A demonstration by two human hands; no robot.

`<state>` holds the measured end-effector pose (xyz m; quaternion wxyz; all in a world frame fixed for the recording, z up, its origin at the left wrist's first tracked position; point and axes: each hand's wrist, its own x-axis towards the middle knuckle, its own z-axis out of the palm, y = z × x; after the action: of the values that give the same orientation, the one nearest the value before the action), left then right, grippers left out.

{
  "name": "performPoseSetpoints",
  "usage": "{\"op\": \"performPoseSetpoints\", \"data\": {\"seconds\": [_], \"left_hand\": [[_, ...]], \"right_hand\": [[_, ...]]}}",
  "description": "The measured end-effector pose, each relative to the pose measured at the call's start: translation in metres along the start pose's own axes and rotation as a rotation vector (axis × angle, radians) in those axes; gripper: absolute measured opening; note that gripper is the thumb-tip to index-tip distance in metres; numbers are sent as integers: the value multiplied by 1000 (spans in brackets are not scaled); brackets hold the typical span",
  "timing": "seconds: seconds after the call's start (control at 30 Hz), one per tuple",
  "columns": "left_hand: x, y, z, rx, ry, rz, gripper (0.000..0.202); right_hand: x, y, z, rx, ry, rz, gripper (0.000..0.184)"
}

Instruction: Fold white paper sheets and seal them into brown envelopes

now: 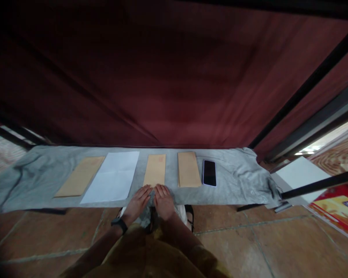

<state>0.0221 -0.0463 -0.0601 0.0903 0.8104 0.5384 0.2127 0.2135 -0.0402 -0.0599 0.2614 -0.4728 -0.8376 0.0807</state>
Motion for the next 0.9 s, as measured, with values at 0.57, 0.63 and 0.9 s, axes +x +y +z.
{"op": "performPoseSetpoints", "data": {"seconds": [0.57, 0.63, 0.9], "left_hand": [[-3, 4, 5, 267, -27, 28, 51], [-5, -1, 7, 270, -25, 55, 51], [-5, -4, 3, 247, -49, 67, 52]], "right_hand": [[-2, -2, 9, -69, 41, 19, 43], [-2, -1, 12, -71, 45, 24, 43], [-5, 2, 15, -103, 5, 29, 44]]}}
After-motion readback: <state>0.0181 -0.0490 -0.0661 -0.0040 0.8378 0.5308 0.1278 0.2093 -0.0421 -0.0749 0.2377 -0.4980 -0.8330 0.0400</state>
